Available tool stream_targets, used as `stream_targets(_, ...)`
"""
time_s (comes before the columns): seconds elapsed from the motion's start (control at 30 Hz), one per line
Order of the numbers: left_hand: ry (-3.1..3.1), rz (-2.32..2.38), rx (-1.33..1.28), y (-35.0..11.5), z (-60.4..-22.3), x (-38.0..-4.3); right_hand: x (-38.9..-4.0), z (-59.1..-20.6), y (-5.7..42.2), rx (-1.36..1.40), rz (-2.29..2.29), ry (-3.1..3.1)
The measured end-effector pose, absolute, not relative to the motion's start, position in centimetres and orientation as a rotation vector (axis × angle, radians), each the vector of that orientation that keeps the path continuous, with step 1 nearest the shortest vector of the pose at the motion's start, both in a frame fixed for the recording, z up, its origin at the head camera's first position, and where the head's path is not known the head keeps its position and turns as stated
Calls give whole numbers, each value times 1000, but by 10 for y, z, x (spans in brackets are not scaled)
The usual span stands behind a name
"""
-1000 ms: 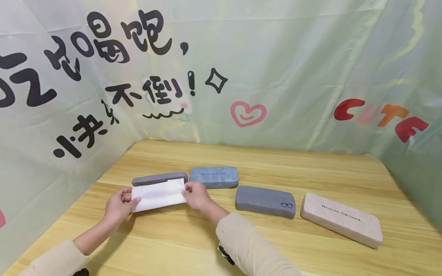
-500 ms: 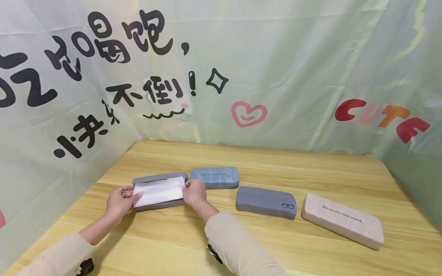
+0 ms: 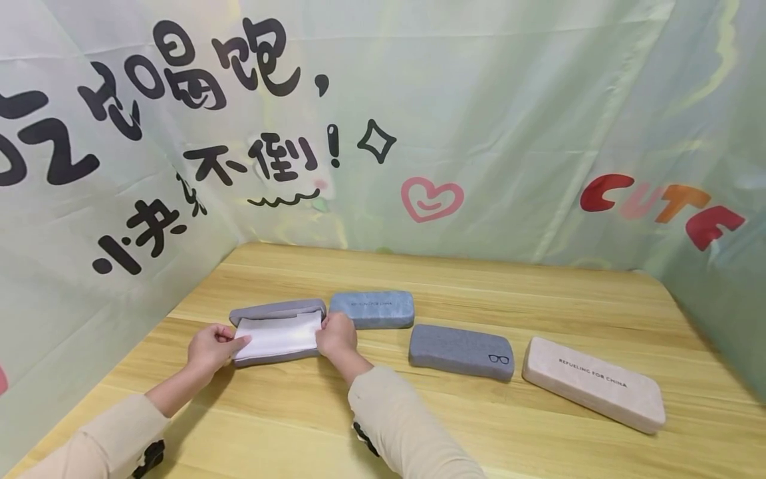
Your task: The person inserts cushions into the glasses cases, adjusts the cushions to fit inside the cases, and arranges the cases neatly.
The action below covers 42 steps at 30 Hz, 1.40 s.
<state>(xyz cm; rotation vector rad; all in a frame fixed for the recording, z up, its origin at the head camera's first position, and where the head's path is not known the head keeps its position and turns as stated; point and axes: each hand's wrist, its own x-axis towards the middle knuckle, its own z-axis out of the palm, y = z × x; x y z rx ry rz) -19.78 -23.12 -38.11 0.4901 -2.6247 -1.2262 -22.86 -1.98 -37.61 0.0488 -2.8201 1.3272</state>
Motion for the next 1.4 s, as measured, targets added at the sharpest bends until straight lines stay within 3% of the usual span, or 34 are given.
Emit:
stream_targets(1.1,-2814,-1138,417,-244,-389,-203,-230,-376,-21,-90,993,-2987)
stream_targets(1.23,-2851,-1225,334,-255,-390,-206,-230,-375,-10,45,1076,-2953)
stream_targets(1.4,-2941,-1217,-6,-276,-394,-212,-230,-370,6,286,1363,-2930)
